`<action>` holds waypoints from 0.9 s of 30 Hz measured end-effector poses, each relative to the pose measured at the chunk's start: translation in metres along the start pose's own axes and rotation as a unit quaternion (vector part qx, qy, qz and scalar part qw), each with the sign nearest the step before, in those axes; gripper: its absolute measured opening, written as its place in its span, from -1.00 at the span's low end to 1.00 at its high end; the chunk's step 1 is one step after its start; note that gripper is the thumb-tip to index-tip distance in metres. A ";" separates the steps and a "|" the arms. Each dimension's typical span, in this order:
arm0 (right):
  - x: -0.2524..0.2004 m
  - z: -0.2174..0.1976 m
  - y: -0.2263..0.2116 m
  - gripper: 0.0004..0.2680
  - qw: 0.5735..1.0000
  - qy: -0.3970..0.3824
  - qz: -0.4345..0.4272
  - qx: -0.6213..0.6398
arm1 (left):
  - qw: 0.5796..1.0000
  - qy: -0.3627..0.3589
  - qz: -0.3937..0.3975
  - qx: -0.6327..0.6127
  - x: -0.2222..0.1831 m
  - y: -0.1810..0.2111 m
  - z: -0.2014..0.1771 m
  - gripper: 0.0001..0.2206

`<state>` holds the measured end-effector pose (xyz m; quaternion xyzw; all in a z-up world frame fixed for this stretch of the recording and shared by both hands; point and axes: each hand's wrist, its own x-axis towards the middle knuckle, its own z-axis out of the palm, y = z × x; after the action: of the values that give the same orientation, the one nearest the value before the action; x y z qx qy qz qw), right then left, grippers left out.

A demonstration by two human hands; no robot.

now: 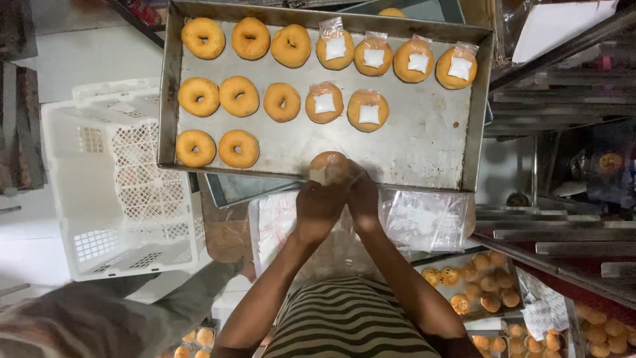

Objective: The person picks up donuts from a large metal tray by hand and places each one into an individual clear plastic bag.

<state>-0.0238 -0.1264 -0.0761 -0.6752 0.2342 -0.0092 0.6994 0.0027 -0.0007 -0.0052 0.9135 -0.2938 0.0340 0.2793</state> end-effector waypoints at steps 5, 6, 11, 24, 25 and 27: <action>0.000 0.006 -0.009 -0.65 0.993 0.011 0.055 0.101 | 0.999 -0.030 -0.015 -0.004 0.015 -0.017 0.002 -0.81; -0.001 0.009 -0.019 -0.63 0.983 0.002 0.110 0.146 | 0.999 -0.030 -0.005 -0.011 0.018 -0.022 0.004 -0.84; -0.001 0.005 -0.019 -0.69 0.976 -0.054 0.114 0.180 | 0.991 -0.007 0.017 -0.133 0.036 -0.028 -0.023 -0.84; -0.007 -0.063 -0.026 -0.61 0.955 -0.081 -0.223 0.179 | 0.896 -0.116 -0.103 -0.416 0.069 -0.059 -0.069 -0.80; -0.006 -0.065 -0.047 -0.61 0.954 -0.082 -0.224 0.179 | 0.897 -0.115 -0.103 -0.415 0.071 -0.054 -0.079 -0.80; -0.006 -0.068 -0.089 -0.42 0.974 -0.085 -0.176 -0.118 | 0.867 -0.190 -0.146 -0.436 0.076 -0.044 -0.099 -0.80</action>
<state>-0.0252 -0.1965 0.0115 -0.7820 0.0505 -0.0468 0.6194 0.0999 0.0422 0.0732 0.7200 -0.1893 -0.3128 0.5898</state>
